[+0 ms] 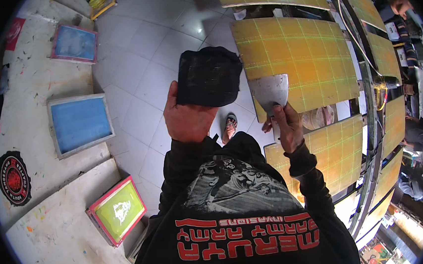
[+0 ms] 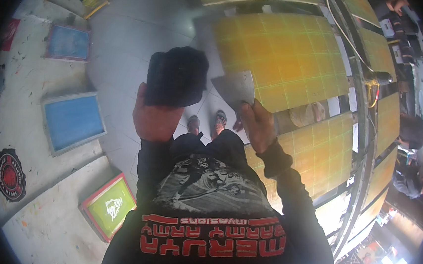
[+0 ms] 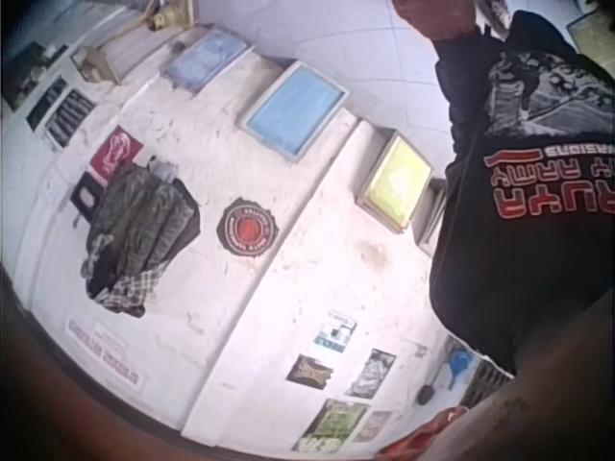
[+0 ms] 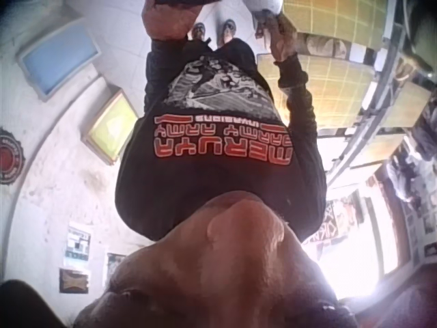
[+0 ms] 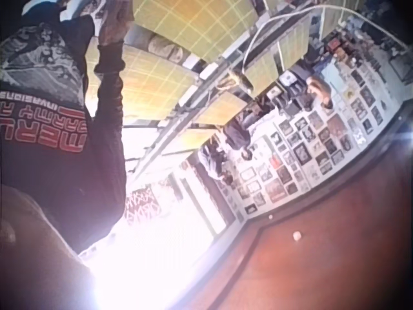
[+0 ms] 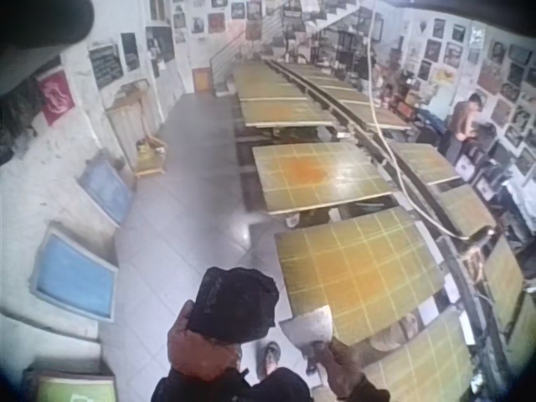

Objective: The person prepares a printing pallet by spraying a liquid and smoothing it with a metal scraper, then adheres a piece of blue fabric to the pallet and uses the scraper to press it down before removing it.

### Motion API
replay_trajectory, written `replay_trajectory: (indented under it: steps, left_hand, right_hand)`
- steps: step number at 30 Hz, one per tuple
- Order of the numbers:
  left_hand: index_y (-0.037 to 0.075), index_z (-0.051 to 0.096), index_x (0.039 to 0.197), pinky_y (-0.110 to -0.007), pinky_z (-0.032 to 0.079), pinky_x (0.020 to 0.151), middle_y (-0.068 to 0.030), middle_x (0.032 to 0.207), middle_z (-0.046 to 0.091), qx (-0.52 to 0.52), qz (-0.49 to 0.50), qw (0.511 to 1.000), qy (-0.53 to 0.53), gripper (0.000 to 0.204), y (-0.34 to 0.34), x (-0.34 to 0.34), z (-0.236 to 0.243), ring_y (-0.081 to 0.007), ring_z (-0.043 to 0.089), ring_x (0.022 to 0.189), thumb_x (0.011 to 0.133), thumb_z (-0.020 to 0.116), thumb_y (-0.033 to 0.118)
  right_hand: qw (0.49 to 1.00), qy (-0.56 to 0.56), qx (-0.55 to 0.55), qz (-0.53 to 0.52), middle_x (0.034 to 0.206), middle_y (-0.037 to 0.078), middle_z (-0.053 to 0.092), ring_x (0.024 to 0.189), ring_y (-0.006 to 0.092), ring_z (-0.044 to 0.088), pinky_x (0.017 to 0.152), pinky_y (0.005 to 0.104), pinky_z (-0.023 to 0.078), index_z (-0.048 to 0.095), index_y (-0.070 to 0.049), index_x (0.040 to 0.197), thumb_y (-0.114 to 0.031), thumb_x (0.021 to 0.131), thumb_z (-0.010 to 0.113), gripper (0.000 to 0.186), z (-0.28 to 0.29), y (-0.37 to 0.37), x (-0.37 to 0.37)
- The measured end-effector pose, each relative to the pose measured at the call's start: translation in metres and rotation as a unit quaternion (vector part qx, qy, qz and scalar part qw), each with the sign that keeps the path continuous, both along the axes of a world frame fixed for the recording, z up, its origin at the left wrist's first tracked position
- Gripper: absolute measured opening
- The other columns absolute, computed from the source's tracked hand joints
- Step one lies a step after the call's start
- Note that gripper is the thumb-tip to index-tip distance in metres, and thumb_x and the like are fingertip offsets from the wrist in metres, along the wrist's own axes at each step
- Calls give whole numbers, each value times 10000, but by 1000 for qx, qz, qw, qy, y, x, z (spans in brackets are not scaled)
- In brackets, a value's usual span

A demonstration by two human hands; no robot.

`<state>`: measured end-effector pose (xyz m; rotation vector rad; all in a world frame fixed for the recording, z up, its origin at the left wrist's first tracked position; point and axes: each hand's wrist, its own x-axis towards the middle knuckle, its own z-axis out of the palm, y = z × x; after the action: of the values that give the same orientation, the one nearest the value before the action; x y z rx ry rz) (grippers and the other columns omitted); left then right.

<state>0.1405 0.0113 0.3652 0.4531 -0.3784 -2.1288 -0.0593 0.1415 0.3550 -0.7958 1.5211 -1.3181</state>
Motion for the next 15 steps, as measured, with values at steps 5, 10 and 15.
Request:
replay_trajectory:
  steps: [5,10,15]
  left_hand:
    - [46,340,1436,-450,115,1156,-141,1462,385,123,-26,976,178,548,3,-8,-4,-291,319,1366,998,217,350]
    - [32,385,1411,-473,114,1157,-154,1468,373,157,21,986,61,535,10,-2,1,-303,311,1375,994,271,348]
    - [48,409,1404,-463,126,1157,-139,1453,402,89,-60,990,92,534,7,22,-30,-287,334,1369,990,295,365]
  right_hand:
    - [797,583,-151,45,700,83,534,628,219,579,568,328,470,657,-109,1111,17,768,626,367,10,-11,13]
    - [799,576,-104,138,783,59,608,652,225,587,568,347,427,672,-109,1078,-90,809,649,271,-9,21,-65]
    - [781,591,26,200,1048,170,672,866,296,675,747,369,536,664,-52,1077,-200,923,541,247,-18,77,-253]
